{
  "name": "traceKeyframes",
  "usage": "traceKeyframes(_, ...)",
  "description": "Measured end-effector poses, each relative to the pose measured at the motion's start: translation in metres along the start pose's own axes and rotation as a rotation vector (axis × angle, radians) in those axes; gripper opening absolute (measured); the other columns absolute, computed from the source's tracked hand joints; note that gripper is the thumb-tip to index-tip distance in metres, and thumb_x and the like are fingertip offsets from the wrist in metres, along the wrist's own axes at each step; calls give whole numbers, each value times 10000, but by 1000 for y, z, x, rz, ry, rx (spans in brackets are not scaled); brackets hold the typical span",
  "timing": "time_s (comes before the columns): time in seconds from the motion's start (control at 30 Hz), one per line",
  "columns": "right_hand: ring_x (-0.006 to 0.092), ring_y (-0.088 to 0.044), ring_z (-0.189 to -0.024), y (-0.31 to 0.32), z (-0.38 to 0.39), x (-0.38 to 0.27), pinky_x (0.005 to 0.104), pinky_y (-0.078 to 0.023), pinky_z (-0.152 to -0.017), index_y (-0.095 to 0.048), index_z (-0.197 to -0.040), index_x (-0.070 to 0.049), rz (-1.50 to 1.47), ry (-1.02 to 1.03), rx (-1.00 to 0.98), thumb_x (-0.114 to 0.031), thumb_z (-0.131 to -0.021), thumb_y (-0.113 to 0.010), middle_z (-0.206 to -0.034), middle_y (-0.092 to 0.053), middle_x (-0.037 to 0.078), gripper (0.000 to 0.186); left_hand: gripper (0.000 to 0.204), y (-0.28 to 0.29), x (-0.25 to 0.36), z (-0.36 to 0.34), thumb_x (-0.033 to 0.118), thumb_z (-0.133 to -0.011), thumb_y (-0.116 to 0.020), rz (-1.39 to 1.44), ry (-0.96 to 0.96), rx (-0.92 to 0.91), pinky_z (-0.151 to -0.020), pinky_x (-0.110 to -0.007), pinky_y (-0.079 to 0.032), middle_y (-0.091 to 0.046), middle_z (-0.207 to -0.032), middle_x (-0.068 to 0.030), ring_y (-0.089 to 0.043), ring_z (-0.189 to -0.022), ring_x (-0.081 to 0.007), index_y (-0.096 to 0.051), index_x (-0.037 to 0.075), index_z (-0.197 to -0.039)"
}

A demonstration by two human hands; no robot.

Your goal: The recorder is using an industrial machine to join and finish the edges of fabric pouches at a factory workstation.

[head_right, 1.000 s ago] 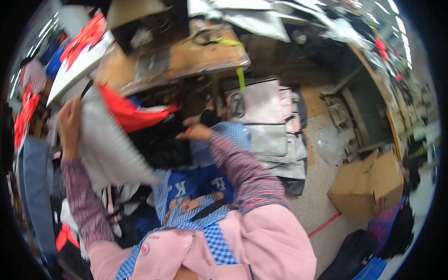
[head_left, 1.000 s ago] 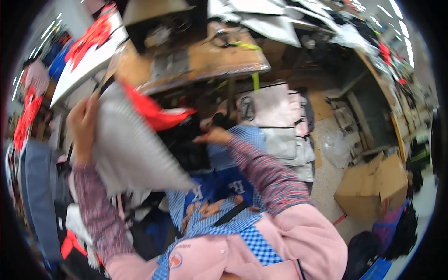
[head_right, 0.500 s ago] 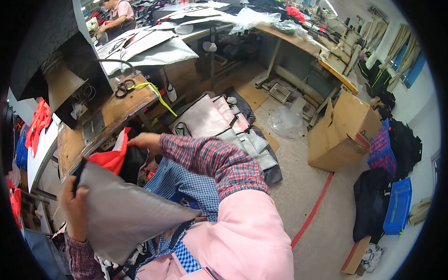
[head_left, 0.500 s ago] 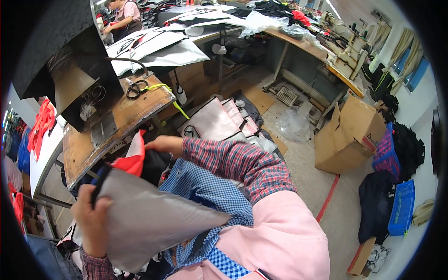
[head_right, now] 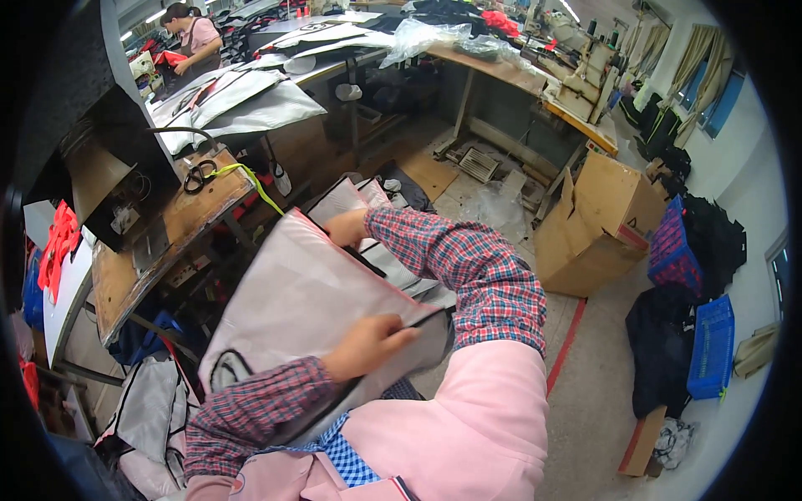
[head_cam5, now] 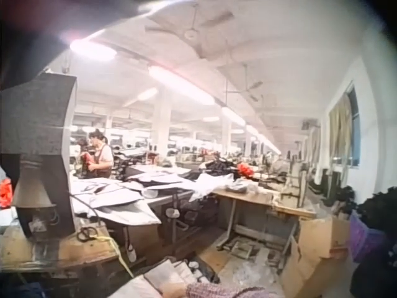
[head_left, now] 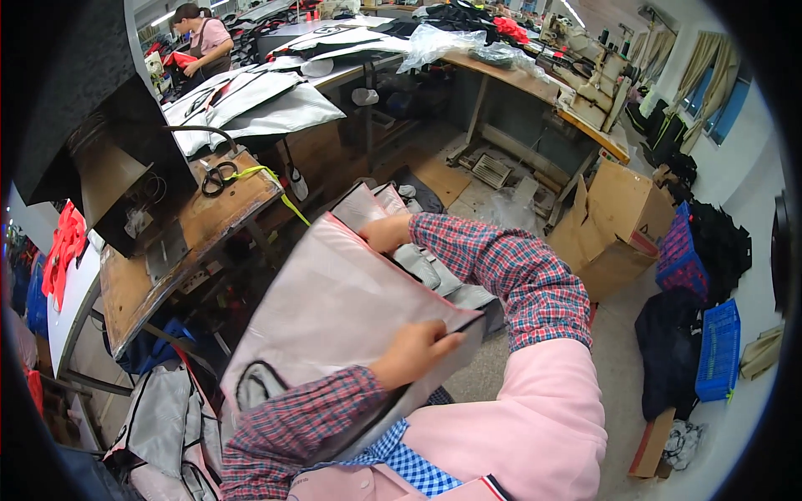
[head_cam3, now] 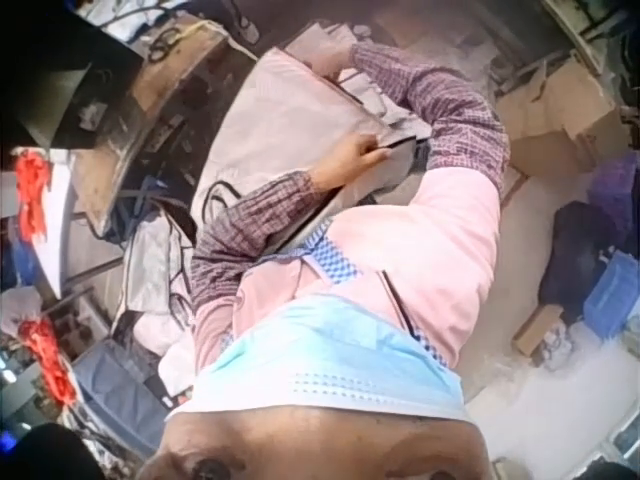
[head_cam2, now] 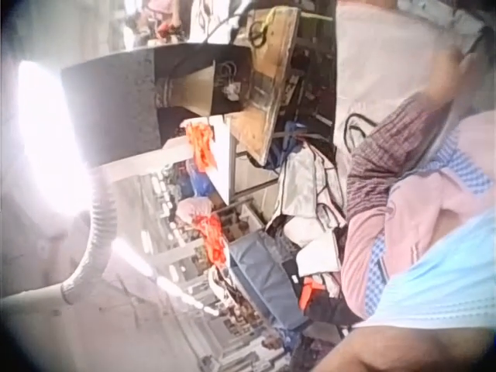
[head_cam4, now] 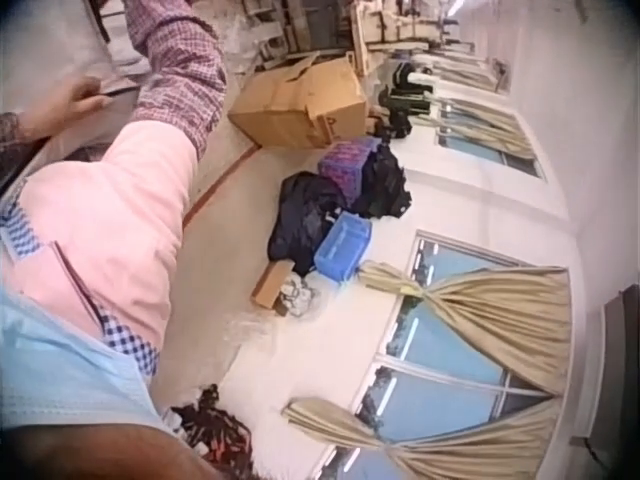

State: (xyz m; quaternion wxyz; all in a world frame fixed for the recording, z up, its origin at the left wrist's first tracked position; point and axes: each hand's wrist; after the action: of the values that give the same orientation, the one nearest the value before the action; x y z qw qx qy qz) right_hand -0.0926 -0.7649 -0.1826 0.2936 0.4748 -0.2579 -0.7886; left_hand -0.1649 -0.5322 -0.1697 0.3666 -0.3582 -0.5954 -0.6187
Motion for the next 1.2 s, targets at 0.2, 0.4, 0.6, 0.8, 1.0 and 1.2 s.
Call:
traceKeyframes(0.2,371,-670,-887,-1,-17,-38,439,-545,-744,-697,-894,-26,606,159,337,-130,-797,-575,-936,-686,206,187,425,-35,-20,-14,394,-901,-586,-12,58,-110,-638,-433,-469,-651,-749,-200,-631,-682,-345,-661,-14,-808)
traceKeyframes(0.4,369,-648,-981,-130,-132,-121,469,-516,-832,-644,-1075,4,468,380,124,-417,-912,-528,-991,-677,224,467,359,-58,-80,-1,313,-921,-551,-96,-375,148,-930,-413,-469,-622,-1171,-210,-603,-1084,-351,-625,20,-1115)
traceKeyframes(0.6,363,-625,-1019,-182,-152,-185,452,-489,-875,-667,-1066,-4,361,332,-282,-645,-904,-396,-1039,-669,212,714,374,-11,-90,32,288,-921,-551,-23,-301,-173,-1008,-406,-425,-565,-1273,-199,-546,-1181,-341,-584,33,-1193)
traceKeyframes(0.8,375,-634,-975,-172,-148,-191,459,-492,-860,-710,-991,-64,371,590,-147,-617,-901,-423,-1023,-681,183,629,243,86,-66,95,217,-882,-602,-134,-147,-183,-846,-419,-493,-634,-1054,-193,-622,-980,-329,-645,45,-1049)
traceKeyframes(1.0,309,-663,-932,-108,-139,-212,413,-513,-830,-741,-960,-165,223,433,194,-485,-894,-524,-966,-705,109,392,122,224,-89,200,55,-857,-610,-349,11,1092,-796,-331,-457,-615,-934,-122,-592,-886,-253,-603,3,-966)
traceKeyframes(1.2,385,-621,-764,-54,-157,-248,430,-500,-712,-731,-1014,-171,304,527,276,-486,-943,-494,-803,-654,190,400,401,317,-163,239,306,-986,-544,223,221,1163,-891,-279,-456,-631,-1115,-64,-583,-1057,-151,-570,-28,-1206)
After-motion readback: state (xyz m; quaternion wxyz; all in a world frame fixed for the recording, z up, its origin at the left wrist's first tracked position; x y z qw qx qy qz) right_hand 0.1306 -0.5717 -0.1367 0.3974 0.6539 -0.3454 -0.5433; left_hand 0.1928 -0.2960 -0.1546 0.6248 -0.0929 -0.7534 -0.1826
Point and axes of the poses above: each hand's wrist, its own z-axis away from the middle knuckle, its own y-axis out of the back of the hand, x = y × z
